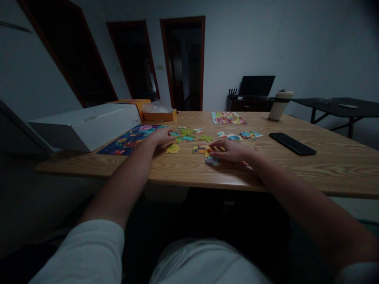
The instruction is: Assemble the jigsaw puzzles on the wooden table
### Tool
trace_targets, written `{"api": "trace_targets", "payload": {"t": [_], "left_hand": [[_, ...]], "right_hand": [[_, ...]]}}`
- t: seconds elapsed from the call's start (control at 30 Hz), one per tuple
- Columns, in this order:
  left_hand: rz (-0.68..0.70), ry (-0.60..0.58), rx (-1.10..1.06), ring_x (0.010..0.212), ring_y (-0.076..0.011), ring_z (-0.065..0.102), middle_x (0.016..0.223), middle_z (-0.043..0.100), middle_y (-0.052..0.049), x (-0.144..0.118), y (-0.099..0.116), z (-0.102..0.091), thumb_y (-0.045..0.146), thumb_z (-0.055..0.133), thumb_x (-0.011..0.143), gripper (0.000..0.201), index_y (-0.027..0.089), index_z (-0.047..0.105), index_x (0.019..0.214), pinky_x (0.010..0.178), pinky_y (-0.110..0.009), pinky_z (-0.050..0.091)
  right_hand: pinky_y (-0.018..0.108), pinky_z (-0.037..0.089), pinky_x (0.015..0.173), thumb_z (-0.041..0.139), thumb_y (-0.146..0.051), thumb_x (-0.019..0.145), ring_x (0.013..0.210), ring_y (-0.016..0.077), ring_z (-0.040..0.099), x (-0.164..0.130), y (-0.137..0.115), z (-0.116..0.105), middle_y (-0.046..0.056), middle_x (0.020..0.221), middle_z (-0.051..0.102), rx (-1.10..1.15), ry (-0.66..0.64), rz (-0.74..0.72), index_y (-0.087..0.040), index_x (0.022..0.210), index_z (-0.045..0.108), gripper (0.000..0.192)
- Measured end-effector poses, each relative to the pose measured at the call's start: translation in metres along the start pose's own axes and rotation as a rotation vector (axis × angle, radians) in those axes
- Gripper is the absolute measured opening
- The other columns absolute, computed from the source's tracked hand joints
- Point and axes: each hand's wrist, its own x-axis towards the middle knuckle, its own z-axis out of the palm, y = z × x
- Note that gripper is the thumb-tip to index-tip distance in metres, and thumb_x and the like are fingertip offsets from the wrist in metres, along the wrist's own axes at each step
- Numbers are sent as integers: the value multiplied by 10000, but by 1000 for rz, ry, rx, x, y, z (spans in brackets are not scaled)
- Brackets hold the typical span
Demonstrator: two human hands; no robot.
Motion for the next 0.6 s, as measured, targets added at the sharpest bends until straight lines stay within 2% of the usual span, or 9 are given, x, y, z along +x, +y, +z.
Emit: {"api": "trace_targets", "payload": {"t": [0.13,0.27,0.37,0.5,0.6], "left_hand": [[-1,-78,7,1038,-257,639,1248,656,-149,4,2,7,489,672,787,631,170,581,1324,835,-301,461],[0,-95,25,1055,-266,635,1241,659,-163,4,4,6,497,674,786,592,157,624,1268,847,-300,453],[14,-97,11,969,-249,653,1152,702,-133,0,7,4,503,669,782,524,177,674,1191,797,-291,461],[24,-49,1,909,-226,654,1070,729,-102,1,5,4,393,581,849,386,184,704,1150,776,-283,466],[21,26,6,1023,-226,633,1195,693,-92,7,-3,7,236,514,854,431,216,656,1260,854,-288,456]], "right_hand": [[393,458,973,502,-642,892,1131,277,601,-1,8,-2,116,1290,636,17,60,30,-215,1272,642,588],[388,467,965,541,-618,880,1131,278,609,-1,14,-7,102,1275,649,49,93,43,-229,1238,663,542],[398,468,962,545,-570,896,1114,273,618,1,26,-12,102,1251,664,90,198,86,-220,1204,676,485],[391,493,903,522,-497,923,1025,261,649,2,51,-21,113,1149,708,126,360,183,-184,1106,704,406],[386,508,857,511,-457,930,969,260,661,3,66,-25,123,1095,723,117,396,237,-174,1052,716,370]]}}
